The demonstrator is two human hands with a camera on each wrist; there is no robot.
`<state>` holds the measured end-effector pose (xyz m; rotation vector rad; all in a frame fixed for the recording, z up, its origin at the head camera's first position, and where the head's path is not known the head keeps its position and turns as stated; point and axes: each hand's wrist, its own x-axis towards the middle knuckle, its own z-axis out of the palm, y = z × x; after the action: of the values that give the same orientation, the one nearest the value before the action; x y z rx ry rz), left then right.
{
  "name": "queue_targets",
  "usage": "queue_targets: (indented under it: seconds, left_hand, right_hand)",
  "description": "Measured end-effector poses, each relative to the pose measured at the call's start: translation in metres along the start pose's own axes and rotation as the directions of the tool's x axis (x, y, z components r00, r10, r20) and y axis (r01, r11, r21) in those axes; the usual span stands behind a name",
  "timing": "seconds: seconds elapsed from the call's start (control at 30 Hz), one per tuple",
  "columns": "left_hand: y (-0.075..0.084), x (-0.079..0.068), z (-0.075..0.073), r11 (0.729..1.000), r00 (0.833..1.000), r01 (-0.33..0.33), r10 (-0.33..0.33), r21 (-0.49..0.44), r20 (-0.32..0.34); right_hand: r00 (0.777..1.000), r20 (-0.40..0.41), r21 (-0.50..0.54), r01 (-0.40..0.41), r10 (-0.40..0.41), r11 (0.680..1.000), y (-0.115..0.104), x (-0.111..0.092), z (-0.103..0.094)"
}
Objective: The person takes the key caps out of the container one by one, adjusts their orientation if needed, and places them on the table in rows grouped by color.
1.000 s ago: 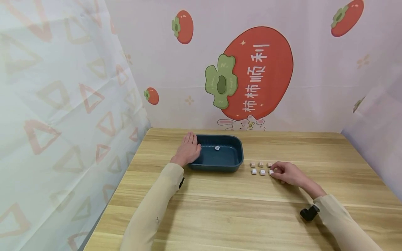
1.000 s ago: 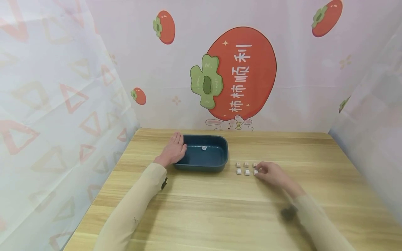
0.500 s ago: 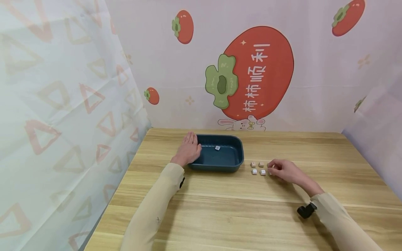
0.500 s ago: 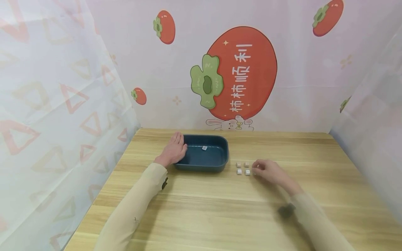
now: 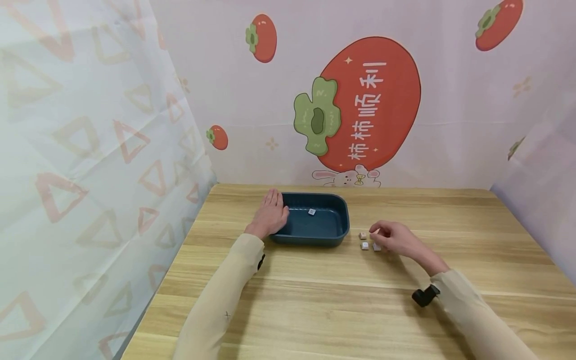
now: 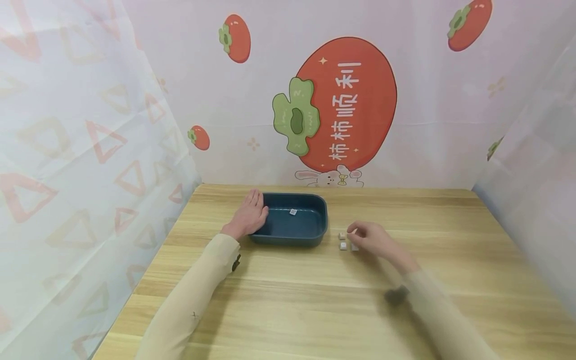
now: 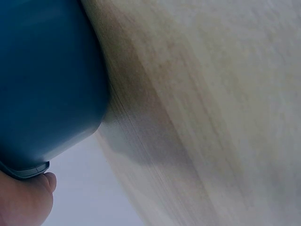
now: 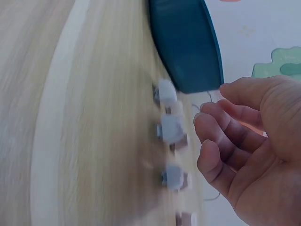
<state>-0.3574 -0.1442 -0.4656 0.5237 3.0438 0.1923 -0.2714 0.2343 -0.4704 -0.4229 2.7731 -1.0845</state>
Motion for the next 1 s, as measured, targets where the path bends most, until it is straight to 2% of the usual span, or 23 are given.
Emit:
queue_targets:
  seconds: [0.33,0.8,1.0]
  left_hand:
    - [-0.001,0.0,0.0,1.0,1.0,-0.004,0.004,0.005,-0.005]
    - [-0.001,-0.001,-0.002,1.0,1.0,-0.011,0.012,-0.01,0.001]
    - [-0.001,-0.001,-0.002,1.0,1.0,-0.011,0.011,0.006,0.002]
  right_hand:
    - [1.0,-0.002,0.03,0.018,-0.018,0.999,-0.025,0.011,0.007]
    - [0.998,0.009,0.049,0.058,-0.058,0.997,-0.049,0.031,0.01]
    - [0.997,0.021,0.101,0.068,-0.07,0.993,-0.055,0.039,0.012]
